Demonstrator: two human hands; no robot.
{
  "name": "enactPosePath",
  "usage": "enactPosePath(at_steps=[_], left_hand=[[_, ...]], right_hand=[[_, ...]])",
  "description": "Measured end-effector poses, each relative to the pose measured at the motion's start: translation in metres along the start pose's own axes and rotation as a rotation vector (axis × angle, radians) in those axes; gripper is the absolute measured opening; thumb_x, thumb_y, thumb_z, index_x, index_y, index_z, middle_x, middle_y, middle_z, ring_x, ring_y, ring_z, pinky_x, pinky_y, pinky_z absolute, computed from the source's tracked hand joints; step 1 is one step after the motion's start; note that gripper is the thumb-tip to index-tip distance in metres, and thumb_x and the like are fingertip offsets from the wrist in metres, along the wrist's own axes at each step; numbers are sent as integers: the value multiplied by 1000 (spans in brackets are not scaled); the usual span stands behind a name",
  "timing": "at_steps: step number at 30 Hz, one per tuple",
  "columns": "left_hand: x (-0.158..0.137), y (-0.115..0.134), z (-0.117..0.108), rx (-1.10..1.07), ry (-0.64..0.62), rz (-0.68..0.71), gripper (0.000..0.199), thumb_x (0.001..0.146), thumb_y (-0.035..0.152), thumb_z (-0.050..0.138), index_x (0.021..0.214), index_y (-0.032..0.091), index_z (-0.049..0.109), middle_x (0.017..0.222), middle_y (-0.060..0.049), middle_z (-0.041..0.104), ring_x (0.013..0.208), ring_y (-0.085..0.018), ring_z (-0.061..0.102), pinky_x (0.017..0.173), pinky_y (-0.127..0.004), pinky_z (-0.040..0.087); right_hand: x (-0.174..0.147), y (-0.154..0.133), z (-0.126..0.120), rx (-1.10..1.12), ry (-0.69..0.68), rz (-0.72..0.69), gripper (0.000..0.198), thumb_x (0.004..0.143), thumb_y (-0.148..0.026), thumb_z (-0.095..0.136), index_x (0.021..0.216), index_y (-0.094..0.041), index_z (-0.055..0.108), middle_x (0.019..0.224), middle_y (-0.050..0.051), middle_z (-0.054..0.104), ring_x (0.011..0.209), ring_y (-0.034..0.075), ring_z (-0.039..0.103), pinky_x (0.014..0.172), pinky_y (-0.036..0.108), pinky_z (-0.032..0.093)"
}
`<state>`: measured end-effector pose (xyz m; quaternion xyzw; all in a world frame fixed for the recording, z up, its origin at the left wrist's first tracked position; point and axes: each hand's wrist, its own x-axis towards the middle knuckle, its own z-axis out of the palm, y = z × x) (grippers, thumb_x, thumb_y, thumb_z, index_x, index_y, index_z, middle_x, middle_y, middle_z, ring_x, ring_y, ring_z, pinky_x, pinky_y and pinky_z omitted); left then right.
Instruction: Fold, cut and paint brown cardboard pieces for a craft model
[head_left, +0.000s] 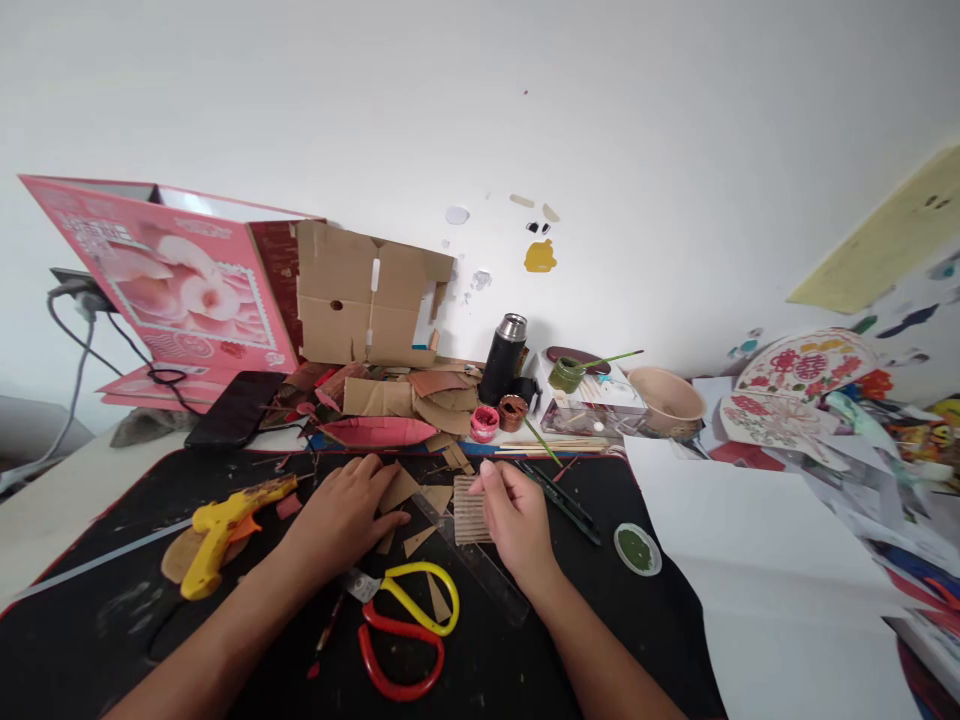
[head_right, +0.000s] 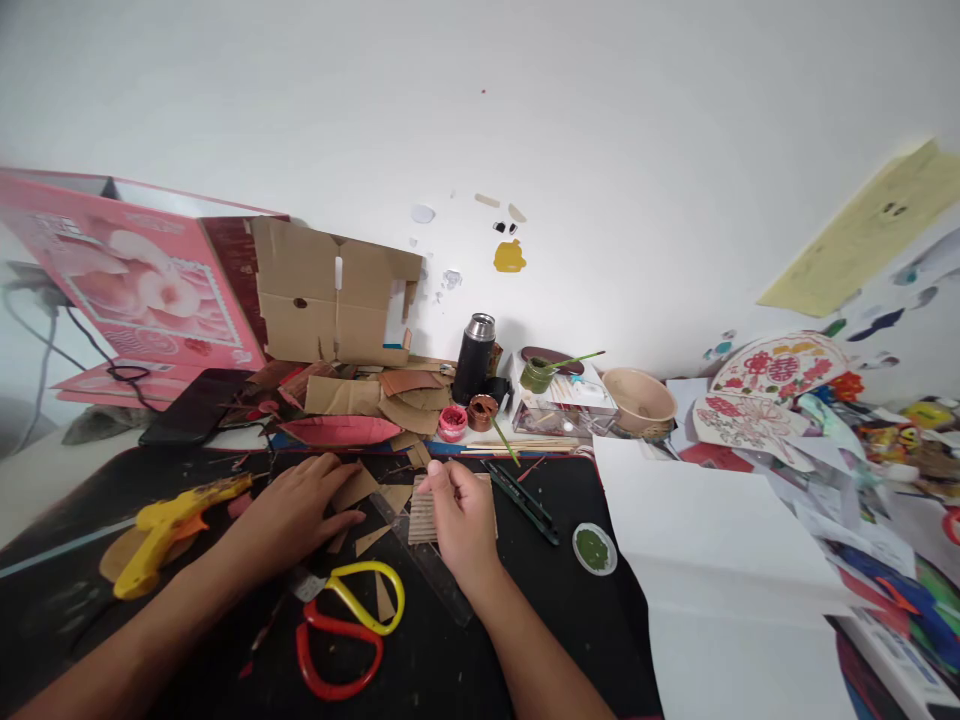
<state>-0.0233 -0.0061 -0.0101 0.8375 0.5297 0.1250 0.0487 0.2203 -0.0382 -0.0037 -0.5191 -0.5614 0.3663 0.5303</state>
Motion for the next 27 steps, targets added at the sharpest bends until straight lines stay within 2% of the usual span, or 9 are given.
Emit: enactPosePath(at_steps=[7, 12, 15, 17, 20, 23, 27], left_hand=[[3, -5, 7, -84, 52, -20, 39, 93, 36, 63, 128, 21, 72, 120, -15, 71, 114, -35, 68, 102, -47, 53], [5, 0, 2, -156, 63, -24, 48, 94, 32, 61, 139, 18, 67, 126, -16, 69, 119, -35, 66, 106, -48, 53], [4, 3, 0, -195, 72, -16, 43, 95, 36, 61, 134, 20, 70, 124, -15, 70, 117, -34, 67, 104, -47, 55], [4, 3, 0, -204, 75, -6, 41, 96, 39, 62, 131, 19, 72, 122, -15, 70, 115, -34, 68, 103, -47, 56], [3, 3, 2, -201, 64, 11, 42, 95, 37, 64, 132, 17, 71, 123, -15, 70, 114, -34, 68, 103, -47, 56], [3, 1, 4, -204, 73, 31, 41, 94, 34, 67, 131, 17, 71, 124, -15, 70, 114, -34, 68, 102, -48, 57], [4, 2, 4, -203, 188, 40, 39, 94, 33, 66, 131, 19, 68, 123, -13, 69, 116, -33, 67, 102, -47, 57]], right_hand=[[27, -24, 11, -12, -66, -45, 58, 101, -71, 52, 77, -22, 71, 47, -4, 44, 46, 15, 44, 47, 26, 32], [27, -10, 16, -78, 21, -102, 57, 107, -62, 46, 74, -21, 68, 53, -1, 54, 49, 16, 50, 52, 28, 36], [22, -1, 7, -240, -123, -204, 47, 107, -49, 53, 75, -20, 71, 65, 3, 69, 58, 17, 62, 59, 28, 40], [22, 3, 0, -262, -97, -210, 45, 108, -46, 52, 77, -21, 71, 68, 3, 73, 60, 17, 65, 61, 28, 41], [24, 4, -4, -267, -37, -198, 44, 108, -45, 52, 77, -21, 71, 69, 3, 74, 60, 17, 66, 61, 27, 42], [24, 1, -3, -285, -67, -220, 42, 108, -43, 53, 77, -21, 71, 67, 2, 73, 58, 16, 64, 60, 27, 41], [23, -2, -2, -306, -110, -249, 40, 108, -40, 52, 78, -20, 71, 69, 2, 73, 60, 16, 65, 61, 26, 41]])
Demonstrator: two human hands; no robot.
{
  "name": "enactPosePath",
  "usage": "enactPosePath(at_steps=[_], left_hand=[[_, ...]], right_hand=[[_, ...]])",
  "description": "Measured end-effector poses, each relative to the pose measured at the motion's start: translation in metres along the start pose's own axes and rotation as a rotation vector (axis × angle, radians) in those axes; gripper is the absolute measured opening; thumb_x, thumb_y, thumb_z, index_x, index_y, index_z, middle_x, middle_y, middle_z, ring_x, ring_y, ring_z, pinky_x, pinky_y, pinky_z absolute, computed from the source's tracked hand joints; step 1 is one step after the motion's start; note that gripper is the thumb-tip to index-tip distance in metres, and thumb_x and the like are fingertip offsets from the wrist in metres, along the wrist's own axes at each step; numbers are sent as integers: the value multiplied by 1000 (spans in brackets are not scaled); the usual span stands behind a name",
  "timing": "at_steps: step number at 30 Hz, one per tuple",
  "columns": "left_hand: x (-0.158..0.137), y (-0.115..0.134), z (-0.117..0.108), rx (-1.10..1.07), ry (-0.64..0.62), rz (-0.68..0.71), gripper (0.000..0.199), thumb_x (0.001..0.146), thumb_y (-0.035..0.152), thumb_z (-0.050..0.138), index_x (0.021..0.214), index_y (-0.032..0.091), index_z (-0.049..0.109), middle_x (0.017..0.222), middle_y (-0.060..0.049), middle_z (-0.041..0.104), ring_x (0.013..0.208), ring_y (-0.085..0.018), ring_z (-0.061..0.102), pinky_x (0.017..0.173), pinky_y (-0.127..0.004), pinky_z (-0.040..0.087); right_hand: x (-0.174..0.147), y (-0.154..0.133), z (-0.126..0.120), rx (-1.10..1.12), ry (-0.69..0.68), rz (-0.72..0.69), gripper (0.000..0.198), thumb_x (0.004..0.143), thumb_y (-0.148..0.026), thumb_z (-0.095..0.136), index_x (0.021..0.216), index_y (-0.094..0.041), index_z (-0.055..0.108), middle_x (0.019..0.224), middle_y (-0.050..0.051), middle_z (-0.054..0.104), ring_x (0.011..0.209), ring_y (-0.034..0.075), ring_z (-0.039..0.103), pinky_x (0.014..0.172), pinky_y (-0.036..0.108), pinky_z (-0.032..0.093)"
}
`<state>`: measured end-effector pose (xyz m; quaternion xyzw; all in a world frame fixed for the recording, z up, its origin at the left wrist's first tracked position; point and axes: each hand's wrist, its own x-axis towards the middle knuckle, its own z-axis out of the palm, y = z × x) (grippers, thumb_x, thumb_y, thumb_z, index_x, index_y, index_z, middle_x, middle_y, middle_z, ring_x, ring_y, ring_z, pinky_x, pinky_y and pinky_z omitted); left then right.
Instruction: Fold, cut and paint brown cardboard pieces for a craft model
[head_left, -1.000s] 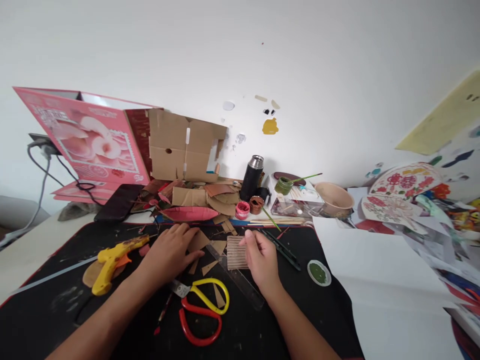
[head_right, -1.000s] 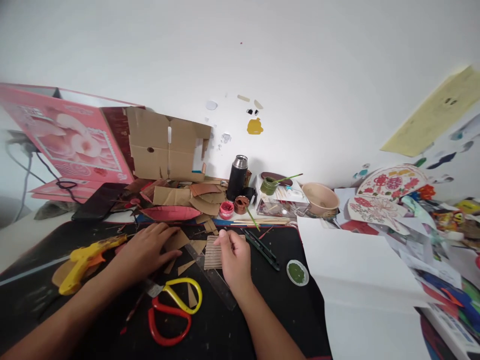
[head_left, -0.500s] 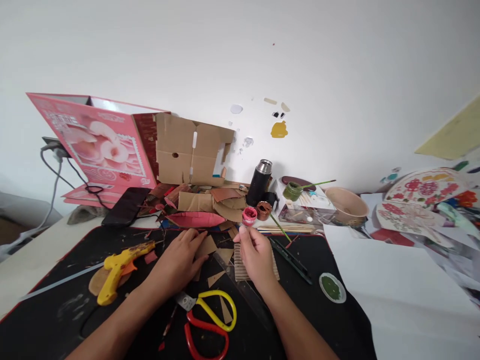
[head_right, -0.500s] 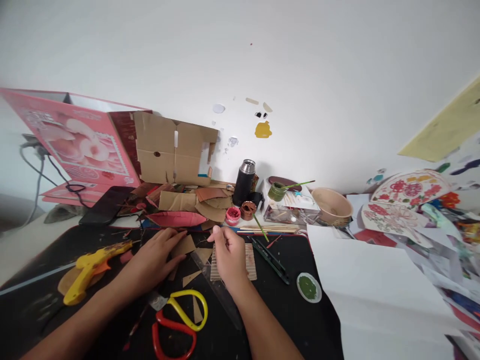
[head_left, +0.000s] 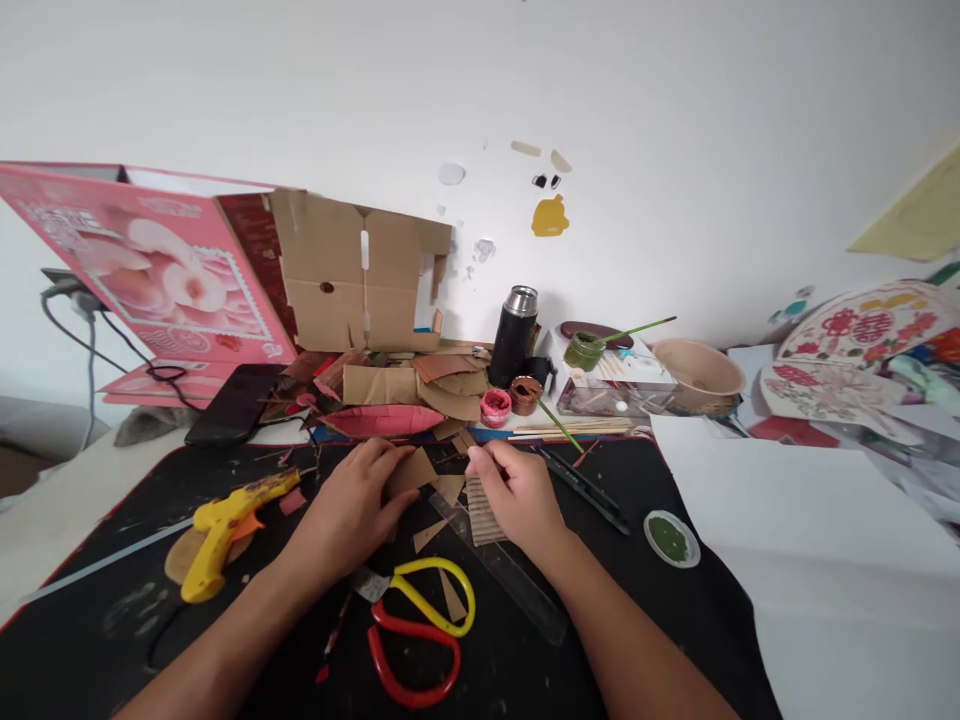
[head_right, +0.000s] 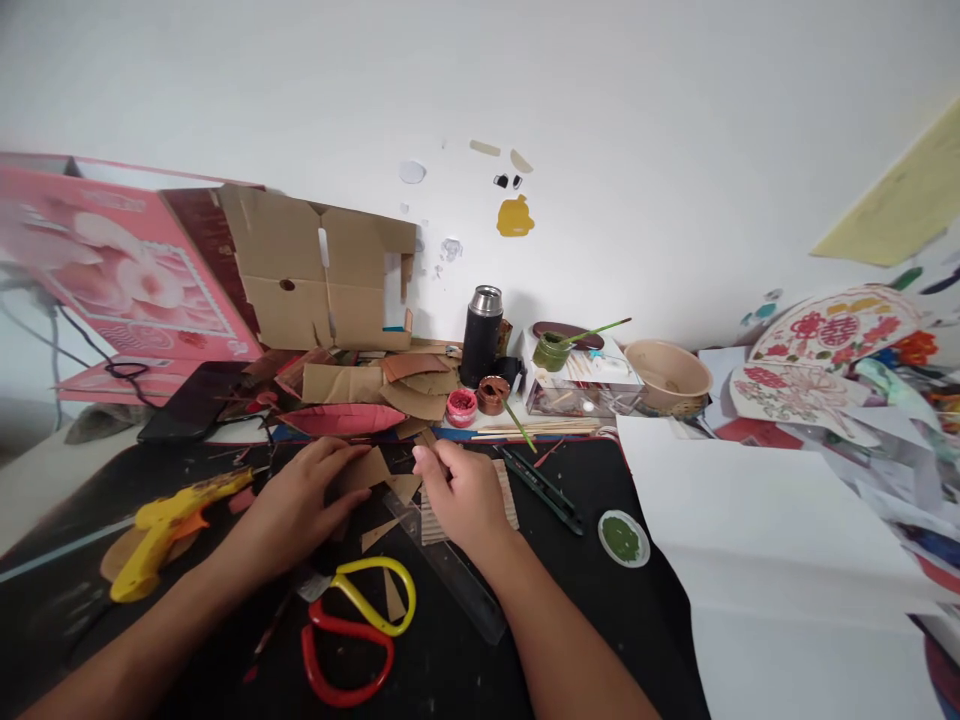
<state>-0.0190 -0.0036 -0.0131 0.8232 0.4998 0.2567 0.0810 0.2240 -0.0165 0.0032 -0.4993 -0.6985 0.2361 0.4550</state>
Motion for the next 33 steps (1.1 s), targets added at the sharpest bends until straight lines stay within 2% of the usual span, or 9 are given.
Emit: enactPosePath(at_steps=[3, 7, 14, 17, 20, 25, 30, 33], left_hand=[[1, 1, -2, -27, 111, 3, 39, 98, 35, 63, 133, 20, 63, 125, -12, 67, 118, -31, 66, 104, -46, 56], [1, 2, -6, -53, 166, -1, 38, 100, 39, 62, 131, 19, 60, 125, -12, 66, 117, -30, 66, 100, -44, 57], [2, 4, -7, -97, 141, 15, 38, 98, 43, 68, 129, 21, 61, 122, -9, 69, 115, -29, 68, 98, -43, 58], [2, 10, -8, -147, 150, 52, 38, 99, 40, 67, 131, 22, 61, 123, -9, 68, 115, -28, 68, 98, -42, 58], [1, 17, -7, -182, 159, 88, 37, 98, 36, 68, 133, 23, 61, 124, -9, 67, 115, -27, 68, 99, -41, 58], [-2, 25, -4, -208, 136, 130, 41, 97, 35, 69, 136, 24, 61, 125, -9, 68, 115, -27, 68, 96, -39, 60], [-2, 30, -3, -304, 117, 103, 48, 95, 43, 74, 138, 24, 62, 126, -10, 69, 117, -28, 67, 99, -41, 58], [-1, 32, -7, -429, 99, -26, 41, 98, 46, 68, 131, 22, 67, 123, -10, 73, 112, -27, 69, 96, -38, 56]], right_hand=[[1, 3, 0, 20, 10, 9, 41, 107, -41, 53, 77, -20, 71, 69, 2, 73, 60, 16, 64, 61, 26, 41], [3, 10, 0, 54, 37, 47, 43, 107, -46, 54, 78, -20, 73, 66, 2, 70, 60, 17, 61, 61, 27, 39], [4, 12, 0, 95, 58, 79, 44, 106, -48, 54, 78, -20, 73, 69, 2, 69, 63, 17, 59, 63, 28, 39], [2, 10, 2, 105, -34, 101, 41, 106, -47, 53, 84, -20, 75, 65, 1, 66, 59, 17, 58, 60, 28, 38], [-1, 5, 6, 129, -165, 136, 38, 106, -48, 53, 90, -21, 75, 54, -4, 55, 51, 16, 52, 55, 27, 36], [-5, -2, 12, 201, -265, 156, 39, 105, -50, 53, 83, -21, 64, 54, -5, 53, 50, 15, 50, 53, 26, 35], [-3, 1, 12, 165, -213, 149, 45, 104, -50, 52, 69, -22, 51, 55, -5, 48, 53, 14, 46, 54, 26, 32], [-2, 2, 10, 135, -155, 127, 45, 103, -49, 53, 68, -22, 50, 61, -4, 48, 59, 14, 46, 57, 26, 32]])
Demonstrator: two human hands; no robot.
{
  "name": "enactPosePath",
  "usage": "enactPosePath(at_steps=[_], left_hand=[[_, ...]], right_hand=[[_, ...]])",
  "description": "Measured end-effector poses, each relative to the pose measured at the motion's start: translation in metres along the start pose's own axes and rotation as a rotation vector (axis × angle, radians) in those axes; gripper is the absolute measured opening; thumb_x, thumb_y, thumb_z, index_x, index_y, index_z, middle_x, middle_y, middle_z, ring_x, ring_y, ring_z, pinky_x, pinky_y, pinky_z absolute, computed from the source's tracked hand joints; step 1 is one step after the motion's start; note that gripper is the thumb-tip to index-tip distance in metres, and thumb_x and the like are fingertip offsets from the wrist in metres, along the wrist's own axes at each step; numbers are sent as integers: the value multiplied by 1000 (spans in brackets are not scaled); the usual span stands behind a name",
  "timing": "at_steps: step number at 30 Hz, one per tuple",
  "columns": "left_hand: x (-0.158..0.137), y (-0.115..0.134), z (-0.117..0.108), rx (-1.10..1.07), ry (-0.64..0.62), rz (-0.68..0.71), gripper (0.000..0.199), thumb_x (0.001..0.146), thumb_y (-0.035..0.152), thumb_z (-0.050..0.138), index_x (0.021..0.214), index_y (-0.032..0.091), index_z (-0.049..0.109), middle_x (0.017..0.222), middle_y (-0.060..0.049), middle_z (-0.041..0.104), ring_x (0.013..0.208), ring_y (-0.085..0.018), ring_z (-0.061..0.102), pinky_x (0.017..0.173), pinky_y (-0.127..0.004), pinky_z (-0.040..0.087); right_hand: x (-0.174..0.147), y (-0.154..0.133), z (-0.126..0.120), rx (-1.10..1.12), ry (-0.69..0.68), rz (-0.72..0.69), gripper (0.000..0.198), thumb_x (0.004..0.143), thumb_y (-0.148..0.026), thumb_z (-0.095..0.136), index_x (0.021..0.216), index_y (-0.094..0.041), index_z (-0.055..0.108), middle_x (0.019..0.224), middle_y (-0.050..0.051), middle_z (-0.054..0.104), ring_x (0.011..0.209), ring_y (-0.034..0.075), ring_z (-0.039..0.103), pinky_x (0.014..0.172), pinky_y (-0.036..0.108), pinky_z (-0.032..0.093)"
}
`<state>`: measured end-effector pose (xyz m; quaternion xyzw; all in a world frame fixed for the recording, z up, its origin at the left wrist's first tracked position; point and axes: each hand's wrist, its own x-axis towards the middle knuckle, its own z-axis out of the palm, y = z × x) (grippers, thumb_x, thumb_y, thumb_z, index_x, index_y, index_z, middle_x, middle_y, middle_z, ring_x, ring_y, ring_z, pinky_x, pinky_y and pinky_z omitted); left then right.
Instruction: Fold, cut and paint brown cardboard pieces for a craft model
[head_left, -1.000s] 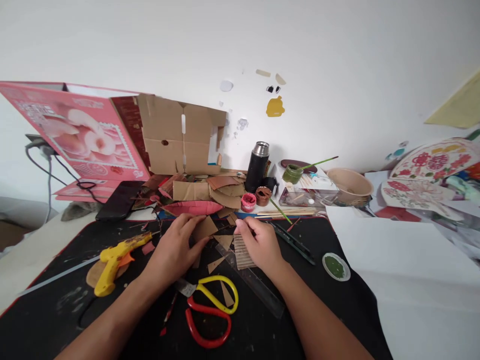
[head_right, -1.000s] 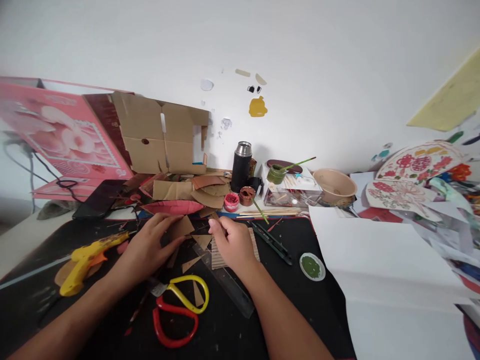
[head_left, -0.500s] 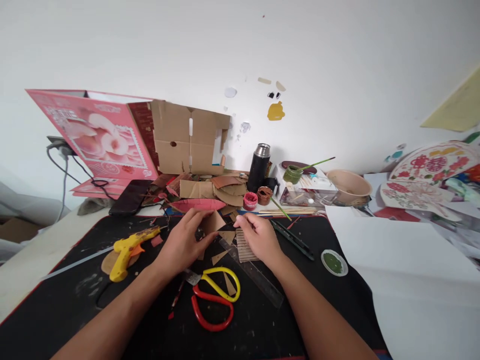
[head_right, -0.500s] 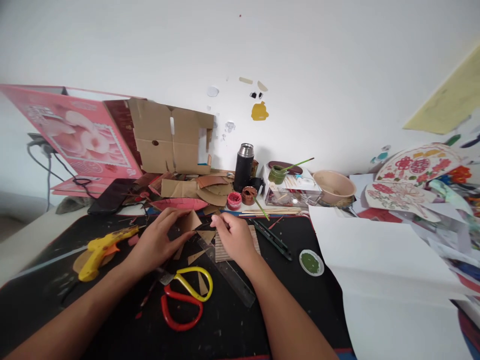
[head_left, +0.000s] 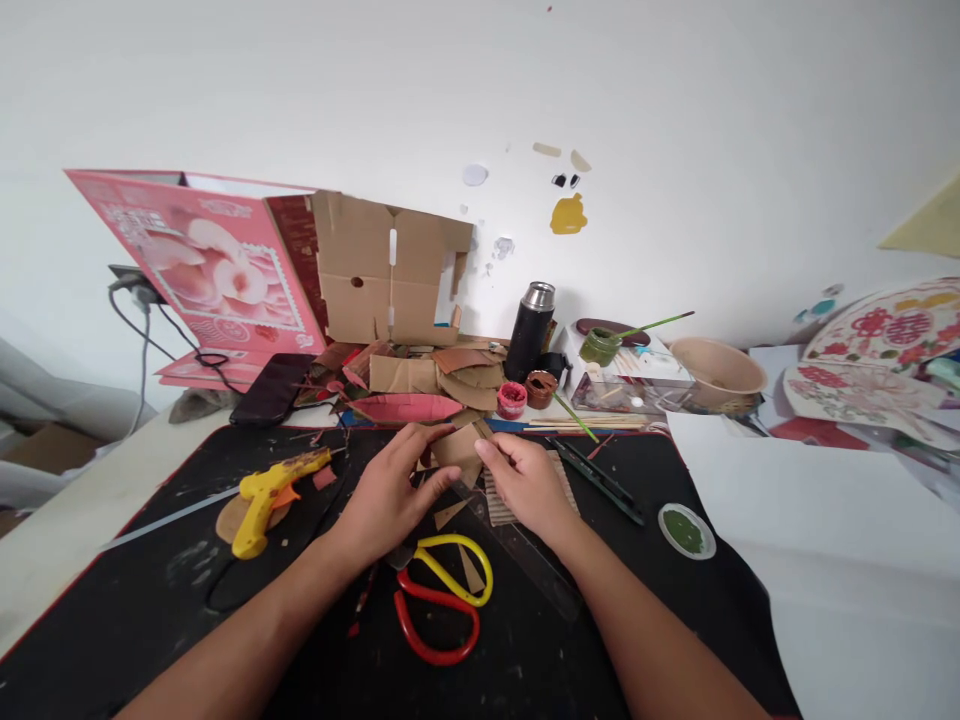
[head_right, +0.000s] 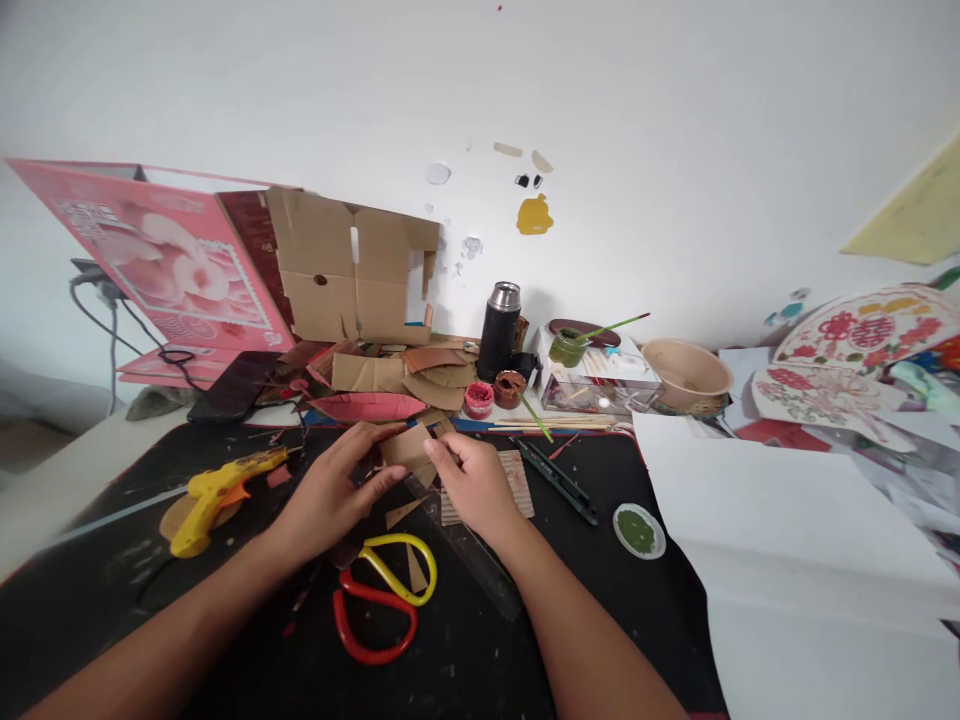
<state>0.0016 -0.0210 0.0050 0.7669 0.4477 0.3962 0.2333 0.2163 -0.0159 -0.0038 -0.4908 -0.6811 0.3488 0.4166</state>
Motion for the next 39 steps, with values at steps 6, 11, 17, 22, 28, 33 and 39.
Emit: enactPosePath(at_steps=[6, 11, 17, 22, 28, 33, 39], left_hand=[[5, 5, -8, -377, -91, -329, 41, 95, 59, 64, 87, 20, 71, 72, 1, 66, 67, -16, 59, 63, -25, 47], [4, 5, -4, -576, -143, -482, 45, 87, 64, 72, 82, 20, 63, 62, 5, 56, 50, -10, 45, 47, -21, 36], [2, 4, -2, -519, -140, -468, 48, 88, 68, 69, 82, 22, 59, 60, 7, 52, 47, -10, 43, 45, -21, 36], [4, 3, -3, -630, -140, -495, 48, 84, 64, 76, 76, 20, 60, 58, 7, 50, 49, -9, 41, 47, -20, 33], [4, -2, -2, -821, -171, -508, 44, 85, 55, 79, 72, 20, 57, 55, 7, 48, 49, -8, 39, 49, -20, 32], [4, 0, -4, -790, -168, -511, 44, 83, 57, 79, 73, 20, 57, 54, 8, 46, 48, -9, 38, 48, -21, 32], [7, 14, -11, -544, -128, -480, 52, 80, 70, 74, 73, 20, 60, 57, 6, 48, 50, -10, 40, 47, -21, 32]], right_hand=[[0, 0, -1, -31, -23, -20, 44, 104, -49, 53, 71, -20, 54, 64, -4, 50, 63, 14, 47, 60, 26, 32], [0, 3, 1, -3, -24, -20, 45, 103, -49, 55, 69, -21, 54, 64, -4, 50, 63, 15, 47, 58, 26, 32], [-1, 3, 4, 157, -45, 119, 47, 102, -60, 56, 73, -24, 54, 50, -6, 47, 46, 14, 43, 48, 25, 31], [-1, 1, 4, 248, -49, 167, 51, 96, -70, 60, 73, -25, 54, 42, -9, 43, 36, 12, 38, 41, 25, 27], [0, -1, 4, 378, -94, 176, 53, 93, -73, 63, 75, -24, 54, 41, -9, 43, 35, 11, 36, 38, 23, 24], [0, -3, 6, 386, -90, 201, 55, 91, -76, 63, 75, -24, 53, 41, -10, 43, 35, 10, 36, 38, 23, 23], [-1, -2, 6, 368, -122, 187, 52, 96, -71, 59, 75, -24, 52, 46, -9, 48, 36, 10, 40, 40, 23, 28]])
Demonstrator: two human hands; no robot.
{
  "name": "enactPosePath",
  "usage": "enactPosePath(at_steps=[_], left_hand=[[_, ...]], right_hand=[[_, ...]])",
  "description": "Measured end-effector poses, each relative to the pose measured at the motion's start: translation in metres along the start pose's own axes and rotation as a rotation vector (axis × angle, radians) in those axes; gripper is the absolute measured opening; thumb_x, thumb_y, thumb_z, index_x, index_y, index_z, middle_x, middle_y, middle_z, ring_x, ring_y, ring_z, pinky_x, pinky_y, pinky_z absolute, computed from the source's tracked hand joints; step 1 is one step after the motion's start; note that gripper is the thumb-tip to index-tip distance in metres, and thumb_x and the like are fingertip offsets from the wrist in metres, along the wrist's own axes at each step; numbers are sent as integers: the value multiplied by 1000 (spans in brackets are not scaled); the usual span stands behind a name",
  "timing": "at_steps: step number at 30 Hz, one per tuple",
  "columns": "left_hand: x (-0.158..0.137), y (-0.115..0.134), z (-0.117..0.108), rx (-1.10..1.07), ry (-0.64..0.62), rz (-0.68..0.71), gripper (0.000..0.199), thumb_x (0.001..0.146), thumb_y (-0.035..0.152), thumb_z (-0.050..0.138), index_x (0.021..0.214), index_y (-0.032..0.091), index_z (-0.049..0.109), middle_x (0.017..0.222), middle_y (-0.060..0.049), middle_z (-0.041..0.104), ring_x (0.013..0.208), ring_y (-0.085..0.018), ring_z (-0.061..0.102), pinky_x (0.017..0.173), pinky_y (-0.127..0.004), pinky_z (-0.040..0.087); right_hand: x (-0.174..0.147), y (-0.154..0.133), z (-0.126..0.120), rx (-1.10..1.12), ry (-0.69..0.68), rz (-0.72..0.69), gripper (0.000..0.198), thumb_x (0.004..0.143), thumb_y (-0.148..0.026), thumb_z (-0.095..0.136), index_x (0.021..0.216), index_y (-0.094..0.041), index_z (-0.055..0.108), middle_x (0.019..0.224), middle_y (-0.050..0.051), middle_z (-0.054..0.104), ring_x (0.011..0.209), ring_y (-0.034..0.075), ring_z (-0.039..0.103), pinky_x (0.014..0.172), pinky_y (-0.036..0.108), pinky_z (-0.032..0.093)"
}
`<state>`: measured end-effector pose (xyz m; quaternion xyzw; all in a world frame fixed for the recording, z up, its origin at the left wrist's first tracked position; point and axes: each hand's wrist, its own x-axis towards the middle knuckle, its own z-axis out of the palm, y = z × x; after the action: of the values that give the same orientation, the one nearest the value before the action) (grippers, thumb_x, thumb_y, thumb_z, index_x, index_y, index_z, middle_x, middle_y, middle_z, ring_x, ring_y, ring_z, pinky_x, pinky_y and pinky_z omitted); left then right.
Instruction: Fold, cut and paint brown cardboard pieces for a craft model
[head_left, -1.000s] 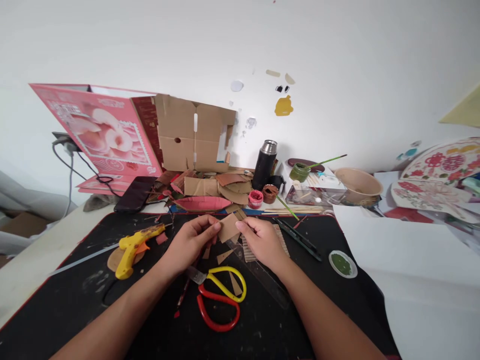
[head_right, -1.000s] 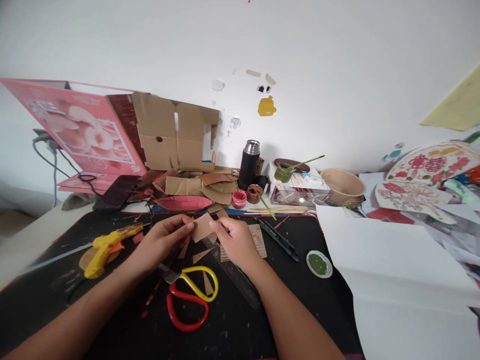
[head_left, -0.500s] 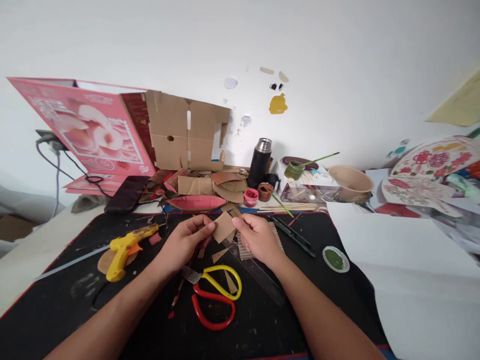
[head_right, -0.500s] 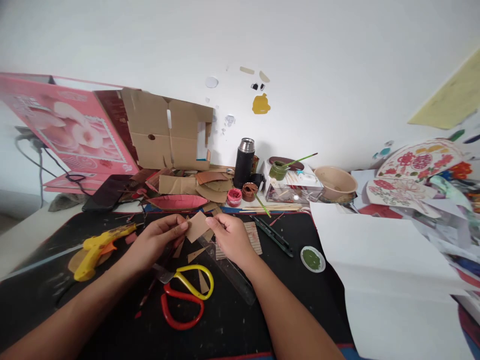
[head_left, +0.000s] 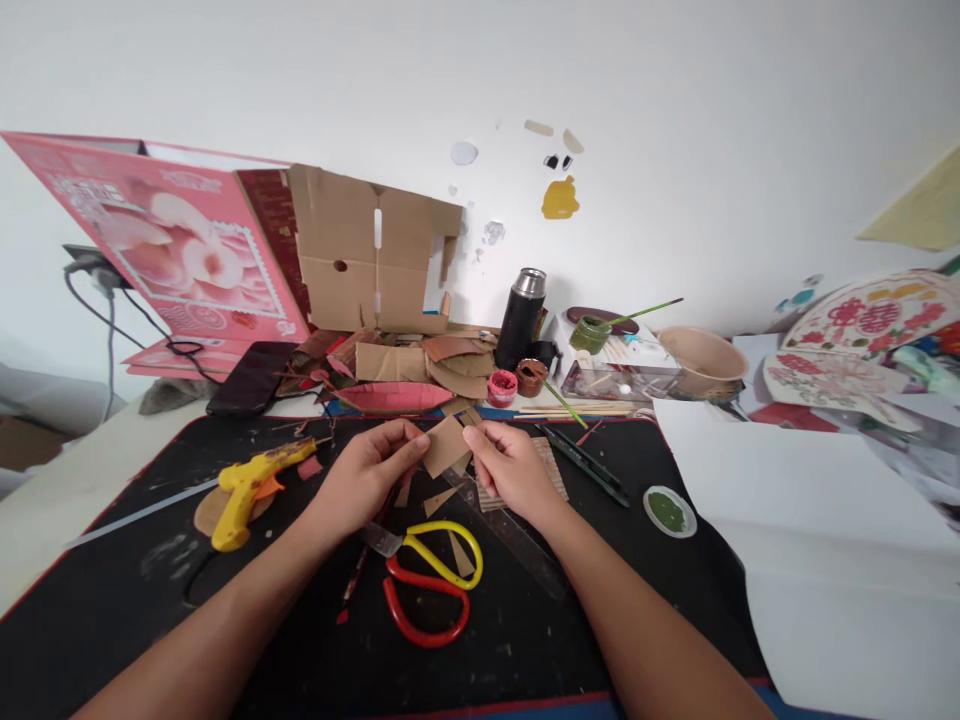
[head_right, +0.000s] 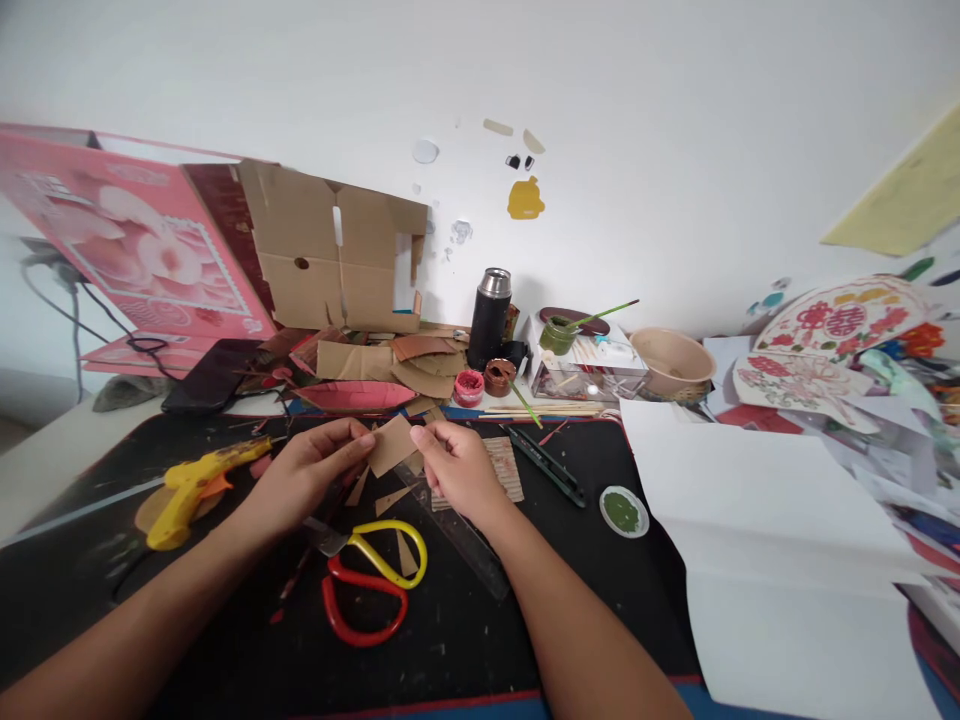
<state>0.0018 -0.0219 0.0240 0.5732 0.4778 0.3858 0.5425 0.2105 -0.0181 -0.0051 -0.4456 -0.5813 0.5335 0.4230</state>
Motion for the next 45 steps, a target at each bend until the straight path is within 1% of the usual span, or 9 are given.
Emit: enactPosePath(at_steps=[9, 14, 18, 22, 26, 30, 33, 38, 45], left_hand=[[-2, 6, -6, 204, 92, 90, 52, 85, 71, 63, 71, 22, 56, 62, 5, 49, 56, -13, 43, 53, -24, 36], [2, 7, -23, 537, 252, 190, 48, 94, 62, 51, 68, 22, 56, 61, 3, 50, 60, -16, 47, 57, -26, 35], [8, -2, -31, 774, 218, 165, 45, 96, 58, 47, 72, 24, 64, 64, 0, 63, 62, -20, 55, 59, -29, 35], [13, -16, -34, 1037, 183, 124, 44, 98, 51, 48, 66, 25, 65, 64, -4, 68, 60, -23, 59, 57, -31, 31], [15, -25, -40, 1259, 206, 233, 38, 100, 46, 49, 79, 24, 72, 81, -11, 75, 77, -31, 69, 62, -34, 41], [17, -28, -31, 1268, 248, 451, 30, 100, 39, 53, 110, 21, 75, 103, -15, 73, 99, -35, 68, 83, -44, 53], [20, -29, -11, 1210, 126, 563, 28, 102, 32, 52, 114, 22, 76, 107, -14, 71, 102, -33, 65, 93, -47, 54], [24, -38, 12, 1241, 23, 589, 25, 99, 23, 57, 114, 19, 77, 106, -15, 68, 103, -34, 62, 94, -49, 55], [27, -36, 13, 1200, -10, 556, 15, 96, 18, 59, 97, 19, 73, 102, -12, 68, 103, -32, 62, 96, -49, 54]], right_hand=[[-2, -4, 2, -65, 16, 9, 48, 96, -68, 61, 78, -23, 60, 44, -9, 45, 37, 11, 40, 41, 23, 28], [3, -8, -14, -6, 189, -75, 49, 98, -65, 60, 82, -20, 68, 43, -8, 47, 36, 10, 39, 43, 24, 31], [10, -3, -24, 50, 302, -100, 50, 96, -67, 62, 83, -19, 68, 43, -8, 45, 35, 10, 39, 41, 23, 30], [10, -2, -23, 17, 290, -95, 53, 95, -70, 61, 82, -19, 68, 44, -8, 46, 35, 10, 39, 41, 24, 31], [8, -3, -19, -11, 253, -90, 53, 96, -70, 60, 83, -20, 68, 44, -7, 47, 35, 11, 40, 41, 24, 32], [8, -3, -18, -21, 240, -94, 52, 97, -69, 59, 82, -20, 68, 44, -7, 47, 36, 11, 41, 42, 24, 32], [7, -3, -17, -38, 233, -90, 52, 97, -70, 59, 83, -20, 68, 44, -7, 47, 36, 11, 41, 42, 24, 33], [6, -2, -14, -42, 221, -104, 54, 97, -71, 59, 82, -20, 68, 44, -7, 47, 36, 11, 40, 41, 24, 30], [6, -3, -13, -21, 217, -115, 54, 96, -72, 59, 82, -20, 68, 44, -7, 47, 35, 10, 40, 40, 23, 30]])
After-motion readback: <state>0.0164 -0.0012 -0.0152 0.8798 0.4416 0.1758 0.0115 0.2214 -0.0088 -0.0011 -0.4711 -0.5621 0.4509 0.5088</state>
